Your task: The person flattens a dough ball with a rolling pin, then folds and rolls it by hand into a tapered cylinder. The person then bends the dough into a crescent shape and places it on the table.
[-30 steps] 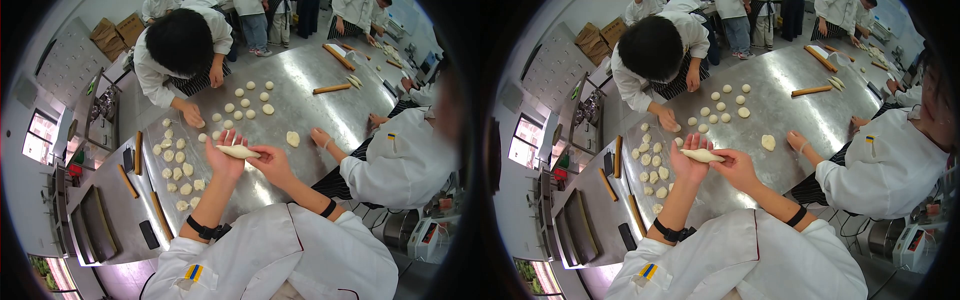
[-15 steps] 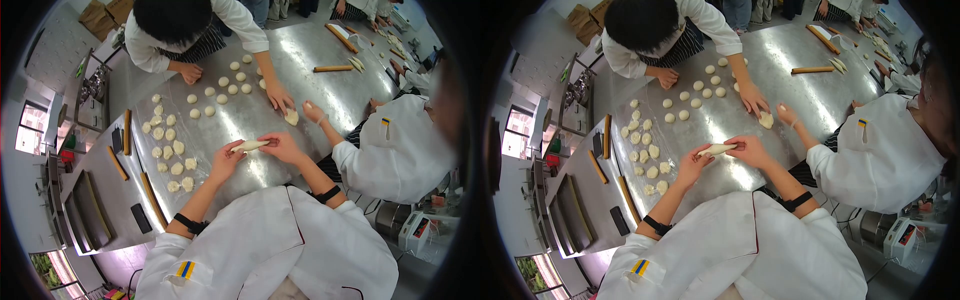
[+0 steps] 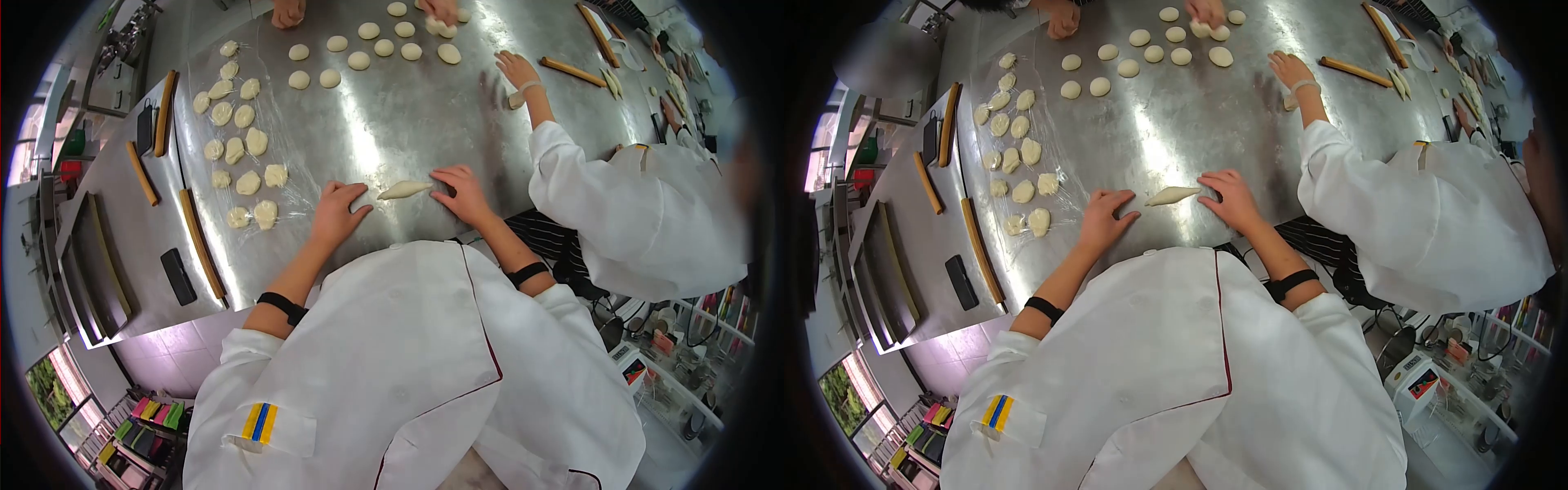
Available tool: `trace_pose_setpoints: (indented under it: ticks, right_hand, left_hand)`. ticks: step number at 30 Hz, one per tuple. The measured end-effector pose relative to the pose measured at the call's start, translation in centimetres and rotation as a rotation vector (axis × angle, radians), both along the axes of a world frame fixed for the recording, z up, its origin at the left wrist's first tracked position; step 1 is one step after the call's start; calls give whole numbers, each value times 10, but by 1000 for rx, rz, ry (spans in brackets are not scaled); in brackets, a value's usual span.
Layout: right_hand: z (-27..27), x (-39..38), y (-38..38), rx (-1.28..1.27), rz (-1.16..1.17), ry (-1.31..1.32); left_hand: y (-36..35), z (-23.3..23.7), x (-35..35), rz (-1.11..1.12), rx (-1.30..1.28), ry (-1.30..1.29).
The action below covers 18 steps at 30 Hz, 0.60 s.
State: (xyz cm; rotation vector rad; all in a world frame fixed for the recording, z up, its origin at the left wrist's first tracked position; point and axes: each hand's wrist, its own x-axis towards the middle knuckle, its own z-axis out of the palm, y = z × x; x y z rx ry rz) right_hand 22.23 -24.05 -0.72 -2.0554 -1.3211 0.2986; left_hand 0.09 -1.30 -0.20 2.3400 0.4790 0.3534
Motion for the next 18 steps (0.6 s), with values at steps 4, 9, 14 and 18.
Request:
trace_pose_setpoints:
  ticks: [4,9,14,18]
  right_hand:
    - [-1,-2,8,-5,67,-193]
    - [-16,6,8,-3,114,-74]
    - [1,-1,-1,-78,53,-154]
    - [17,-24,11,-138,71,-282]
  left_hand:
    - [-14,0,16,-39,168,-14]
    - [-20,-30,16,-59,130,4]
    - [-25,-2,7,19,222,132]
    - [-46,13,23,-17,269,158]
